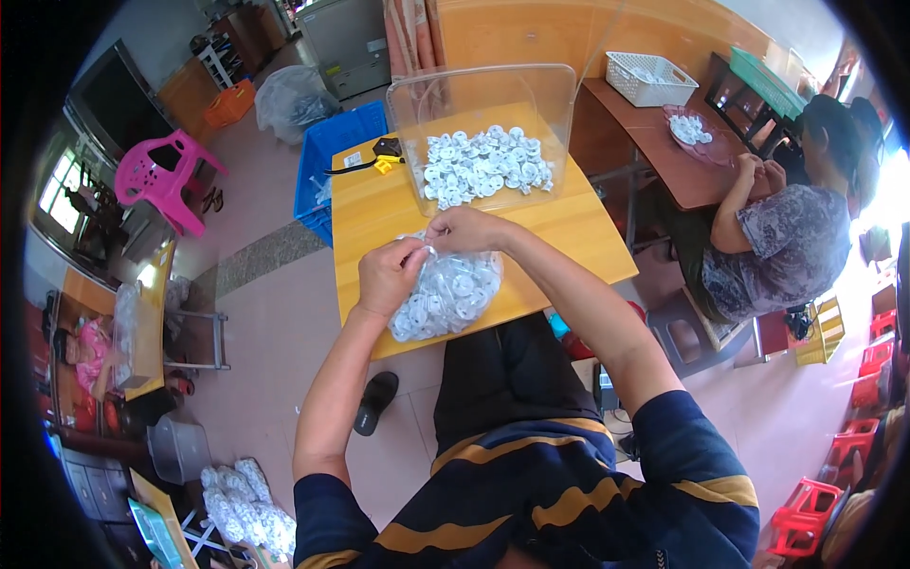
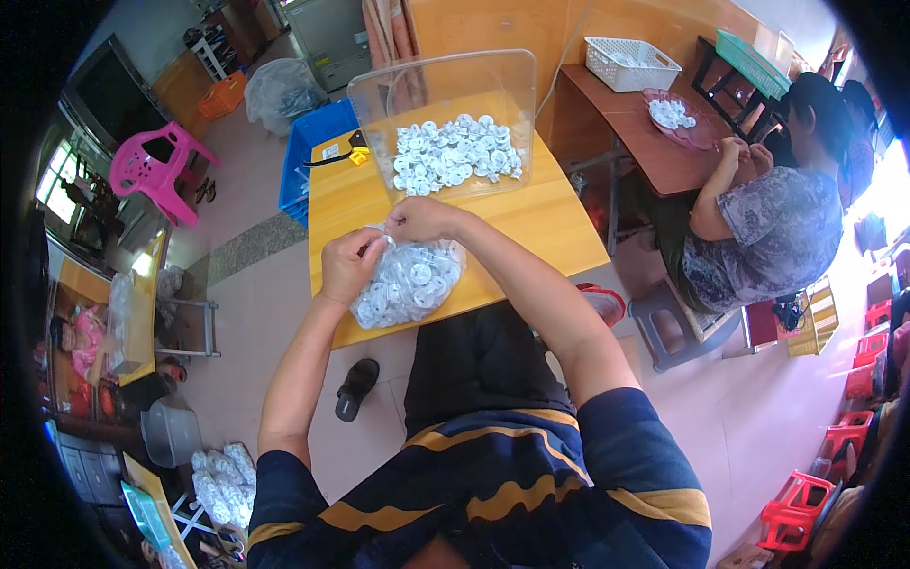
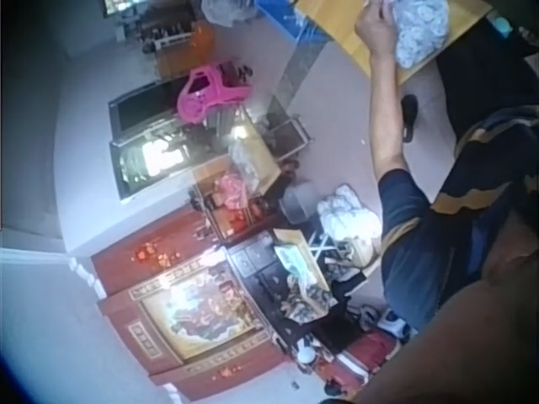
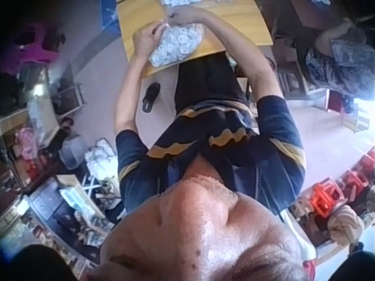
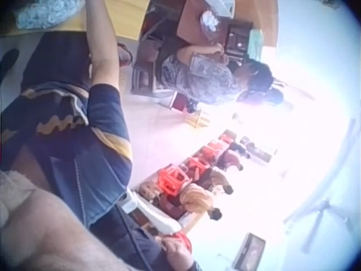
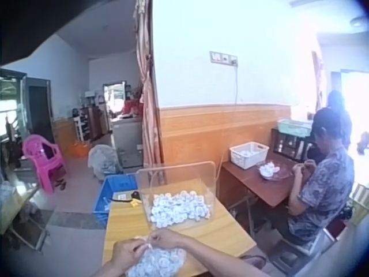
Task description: The person sorts small white plastic components by hand, transferring them from a storage bin into a plastic bag.
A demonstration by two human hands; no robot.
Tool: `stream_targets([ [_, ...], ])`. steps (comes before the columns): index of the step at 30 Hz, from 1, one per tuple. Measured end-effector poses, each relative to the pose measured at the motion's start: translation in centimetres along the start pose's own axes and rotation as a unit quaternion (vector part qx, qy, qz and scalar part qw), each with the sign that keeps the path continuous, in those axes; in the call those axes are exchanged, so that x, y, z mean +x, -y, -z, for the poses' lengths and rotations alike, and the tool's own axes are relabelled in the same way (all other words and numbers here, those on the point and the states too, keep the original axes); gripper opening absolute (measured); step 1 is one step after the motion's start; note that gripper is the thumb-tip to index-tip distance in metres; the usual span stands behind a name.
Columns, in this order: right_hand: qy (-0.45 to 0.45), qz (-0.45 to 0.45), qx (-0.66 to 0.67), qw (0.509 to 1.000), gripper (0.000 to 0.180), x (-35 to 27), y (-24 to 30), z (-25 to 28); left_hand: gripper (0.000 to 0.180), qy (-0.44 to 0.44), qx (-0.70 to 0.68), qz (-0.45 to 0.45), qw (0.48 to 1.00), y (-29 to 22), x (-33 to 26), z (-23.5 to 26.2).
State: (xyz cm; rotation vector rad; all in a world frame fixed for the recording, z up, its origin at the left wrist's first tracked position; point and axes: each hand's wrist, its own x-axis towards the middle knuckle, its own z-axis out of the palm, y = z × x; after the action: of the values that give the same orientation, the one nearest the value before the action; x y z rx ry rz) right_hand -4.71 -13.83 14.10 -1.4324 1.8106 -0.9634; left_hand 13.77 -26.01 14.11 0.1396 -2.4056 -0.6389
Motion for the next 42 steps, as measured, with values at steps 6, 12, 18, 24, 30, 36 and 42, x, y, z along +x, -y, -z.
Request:
stream_targets([
  [6,-0.053,0.032,-0.092,0.994,0.027,0.1,-0.1,-0.8,0.011,0.025,0.001,0.011,1.0,0.4,0.4,0.3],
  [12,-0.089,0.055,-0.197,0.975,0.019,-0.8,0.4,-1.9,0.012,0.037,0.0,0.034,0.999,0.7,1.4,3.2],
  [18,-0.13,0.053,-0.158,0.977,0.015,-1.3,1.0,-1.9,0.013,0.11,0.012,0.067,0.992,-1.1,3.2,5.2],
  [24,-0.17,0.146,-0.092,0.97,0.017,-1.4,1.5,-2.5,0.012,0.134,0.067,0.004,0.989,-1.7,4.1,5.6],
  [30,-0.198,0.129,-0.073,0.969,0.017,-1.3,0.2,-3.8,0.016,0.151,0.05,0.09,0.983,-3.0,4.6,4.9],
  [36,-0.208,0.102,-0.026,0.973,0.02,-1.3,0.1,-4.3,0.018,0.172,0.029,0.103,0.979,-0.9,3.8,3.6],
  [42,-0.234,0.095,-0.021,0.967,0.019,-1.7,0.0,-5.0,0.021,0.138,-0.011,0.09,0.986,-1.7,3.5,2.5],
])
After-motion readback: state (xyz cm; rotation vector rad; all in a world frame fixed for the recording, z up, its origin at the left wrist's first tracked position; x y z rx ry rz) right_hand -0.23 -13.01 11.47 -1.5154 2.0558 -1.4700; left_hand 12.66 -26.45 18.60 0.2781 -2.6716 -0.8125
